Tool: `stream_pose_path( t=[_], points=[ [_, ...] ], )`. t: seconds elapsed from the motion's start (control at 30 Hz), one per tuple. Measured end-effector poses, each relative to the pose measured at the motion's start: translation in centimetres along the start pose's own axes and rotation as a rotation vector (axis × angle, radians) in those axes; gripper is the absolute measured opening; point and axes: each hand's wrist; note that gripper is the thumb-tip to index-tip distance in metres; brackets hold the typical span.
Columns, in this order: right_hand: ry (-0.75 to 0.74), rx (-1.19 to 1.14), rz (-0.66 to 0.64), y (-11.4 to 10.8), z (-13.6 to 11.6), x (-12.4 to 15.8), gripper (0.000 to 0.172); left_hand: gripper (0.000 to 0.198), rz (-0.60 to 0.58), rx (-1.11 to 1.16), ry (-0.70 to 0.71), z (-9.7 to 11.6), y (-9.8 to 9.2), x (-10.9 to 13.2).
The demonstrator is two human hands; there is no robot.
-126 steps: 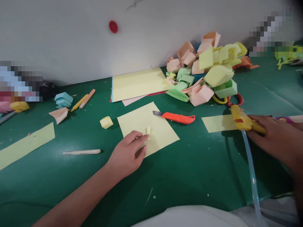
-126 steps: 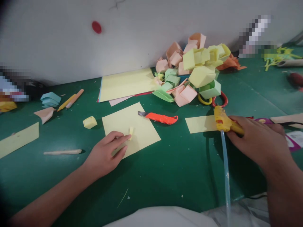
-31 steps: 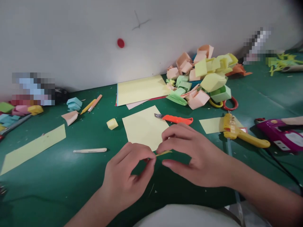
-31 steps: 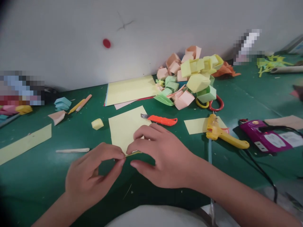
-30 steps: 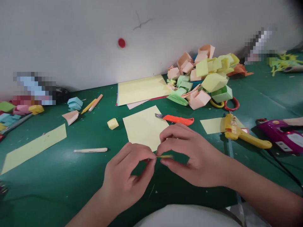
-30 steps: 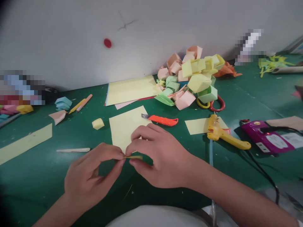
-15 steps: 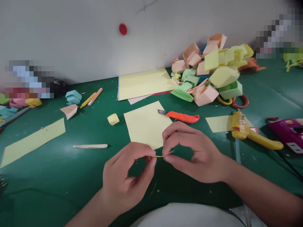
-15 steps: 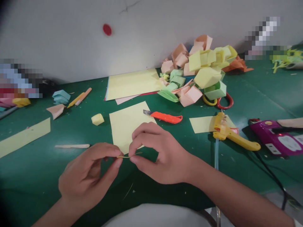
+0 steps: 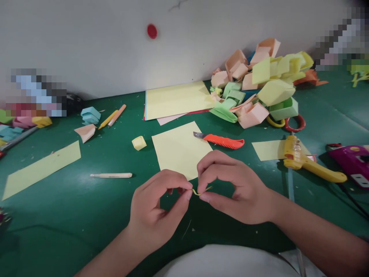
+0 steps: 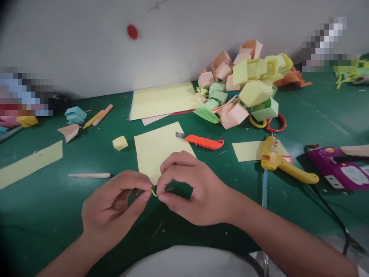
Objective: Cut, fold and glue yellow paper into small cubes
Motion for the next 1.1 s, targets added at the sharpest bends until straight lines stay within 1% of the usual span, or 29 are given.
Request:
stream_pose_path(
  t=[0.37, 0.53, 0.83, 1.1],
  points=[
    [-0.005, 0.005, 0.019, 0.28, 0.05, 0.08, 0.004, 0.015, 0.03, -0.018, 0.003, 0.01, 0.24, -0.19],
    [-0.017, 0.012, 0.047, 0.34, 0.18, 0.15, 0.004, 0.014, 0.053, 0.005, -0.034, 0.22, 0.24, -0.32],
    [-0.021, 0.038, 0.086, 0.32, 0.25, 0.23, 0.004, 0.021, 0.022, 0.15, -0.059, -0.02, 0.46, -0.3],
    [-0.019, 0.036, 0.084, 0.5, 0.41, 0.29, 0.005, 0.017, -0.002, 0.156, -0.061, -0.19, 0.59, -0.23]
  ],
)
Point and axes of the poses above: each hand's wrist, its own x-axis away from the middle knuckle, its own y-axis out of the palm, z = x × y, and after that the axes turned 5 degrees about -z, right-handed
